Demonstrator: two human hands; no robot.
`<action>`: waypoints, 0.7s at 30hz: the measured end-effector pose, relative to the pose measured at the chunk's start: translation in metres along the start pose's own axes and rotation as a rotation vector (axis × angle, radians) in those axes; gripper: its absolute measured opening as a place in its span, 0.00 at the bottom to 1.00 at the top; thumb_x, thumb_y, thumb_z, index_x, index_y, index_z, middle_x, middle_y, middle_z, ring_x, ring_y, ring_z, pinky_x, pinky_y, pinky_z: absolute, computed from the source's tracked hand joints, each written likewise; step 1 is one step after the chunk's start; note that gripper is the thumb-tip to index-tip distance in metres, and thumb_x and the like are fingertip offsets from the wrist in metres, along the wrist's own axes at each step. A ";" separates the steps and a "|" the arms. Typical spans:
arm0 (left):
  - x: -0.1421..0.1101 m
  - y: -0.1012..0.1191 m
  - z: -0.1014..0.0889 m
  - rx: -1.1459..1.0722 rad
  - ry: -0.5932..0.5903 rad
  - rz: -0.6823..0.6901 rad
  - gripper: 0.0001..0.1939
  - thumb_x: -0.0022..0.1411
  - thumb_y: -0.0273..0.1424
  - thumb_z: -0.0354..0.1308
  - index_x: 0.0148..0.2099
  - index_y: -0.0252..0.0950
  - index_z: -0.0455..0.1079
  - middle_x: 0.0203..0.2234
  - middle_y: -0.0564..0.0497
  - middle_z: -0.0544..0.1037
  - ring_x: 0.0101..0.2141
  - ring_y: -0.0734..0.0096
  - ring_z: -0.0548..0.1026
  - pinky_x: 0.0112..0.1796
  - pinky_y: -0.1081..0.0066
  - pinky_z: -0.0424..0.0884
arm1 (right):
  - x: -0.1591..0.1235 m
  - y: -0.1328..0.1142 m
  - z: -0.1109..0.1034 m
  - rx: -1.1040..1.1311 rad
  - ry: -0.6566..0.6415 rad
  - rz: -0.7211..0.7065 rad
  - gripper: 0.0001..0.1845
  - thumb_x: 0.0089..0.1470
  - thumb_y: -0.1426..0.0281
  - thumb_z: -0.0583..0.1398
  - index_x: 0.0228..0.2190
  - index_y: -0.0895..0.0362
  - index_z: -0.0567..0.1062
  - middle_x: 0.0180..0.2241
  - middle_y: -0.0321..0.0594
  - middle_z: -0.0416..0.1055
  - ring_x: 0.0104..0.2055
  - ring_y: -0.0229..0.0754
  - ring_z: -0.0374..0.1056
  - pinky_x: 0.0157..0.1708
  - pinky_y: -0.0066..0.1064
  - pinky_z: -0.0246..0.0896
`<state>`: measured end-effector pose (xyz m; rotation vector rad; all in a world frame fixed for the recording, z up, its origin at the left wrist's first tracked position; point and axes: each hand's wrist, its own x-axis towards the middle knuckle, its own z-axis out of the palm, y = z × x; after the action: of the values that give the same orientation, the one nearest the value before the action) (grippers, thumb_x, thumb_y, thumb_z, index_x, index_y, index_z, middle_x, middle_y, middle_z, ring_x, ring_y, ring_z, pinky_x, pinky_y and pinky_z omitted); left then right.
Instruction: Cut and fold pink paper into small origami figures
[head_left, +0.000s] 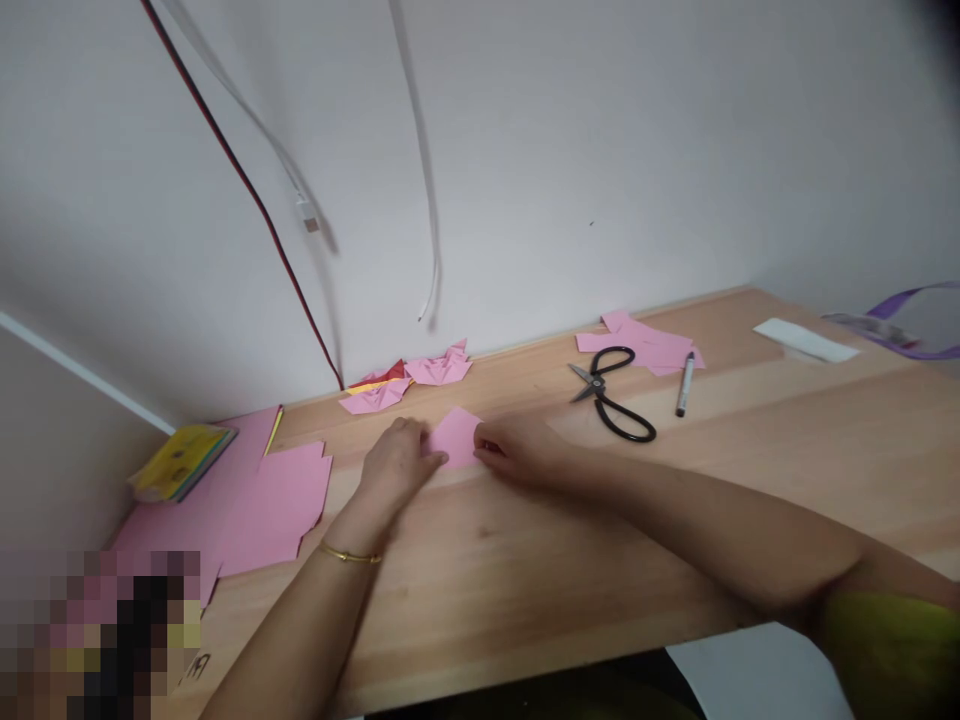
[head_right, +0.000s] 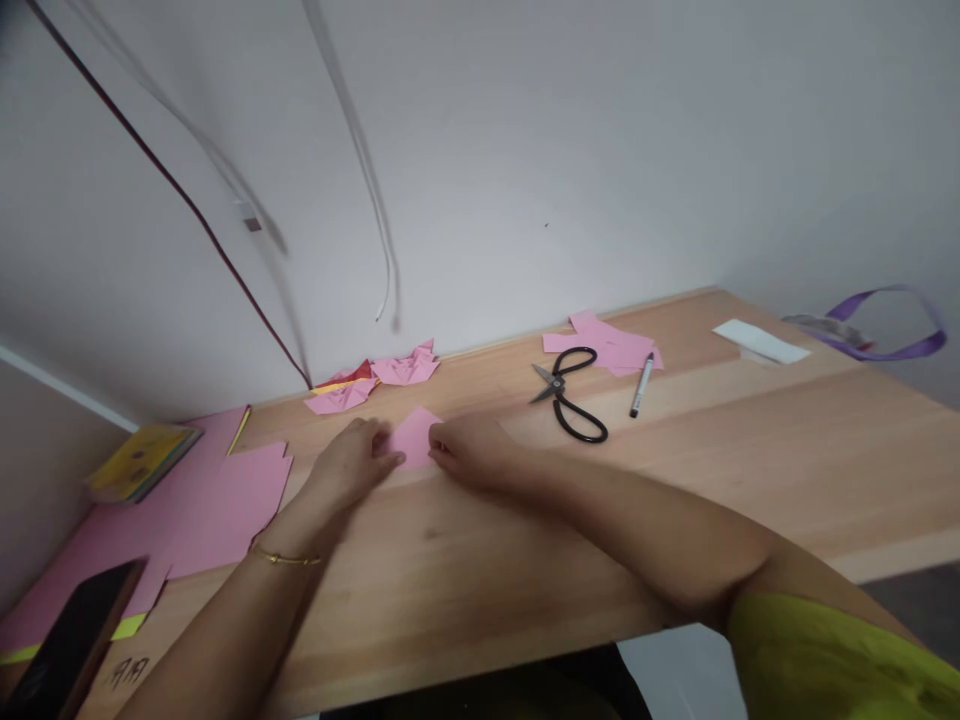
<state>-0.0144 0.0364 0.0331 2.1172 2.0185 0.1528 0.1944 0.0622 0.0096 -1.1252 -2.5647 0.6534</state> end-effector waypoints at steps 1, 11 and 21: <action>0.002 -0.002 0.002 -0.031 0.003 -0.002 0.14 0.51 0.39 0.60 0.36 0.35 0.67 0.33 0.49 0.71 0.32 0.68 0.69 0.31 0.71 0.60 | 0.001 0.000 0.000 0.025 0.013 0.011 0.10 0.56 0.65 0.53 0.29 0.56 0.71 0.27 0.37 0.72 0.27 0.37 0.62 0.25 0.27 0.47; 0.002 -0.014 0.010 -0.505 0.064 0.054 0.07 0.53 0.31 0.57 0.27 0.35 0.63 0.24 0.56 0.68 0.27 0.74 0.65 0.31 0.73 0.61 | 0.014 0.015 0.001 0.280 0.333 0.128 0.23 0.48 0.65 0.61 0.47 0.59 0.67 0.43 0.46 0.69 0.43 0.43 0.64 0.43 0.33 0.58; 0.008 -0.004 0.023 -1.659 0.062 -0.064 0.24 0.46 0.29 0.67 0.47 0.39 0.68 0.36 0.51 0.77 0.32 0.73 0.74 0.36 0.70 0.70 | 0.015 0.010 -0.001 0.707 0.288 0.175 0.08 0.49 0.66 0.60 0.30 0.58 0.72 0.27 0.33 0.67 0.28 0.35 0.60 0.27 0.26 0.53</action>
<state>-0.0132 0.0422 0.0093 0.8996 1.0437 1.3003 0.1911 0.0796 0.0066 -1.0820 -1.7727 1.2096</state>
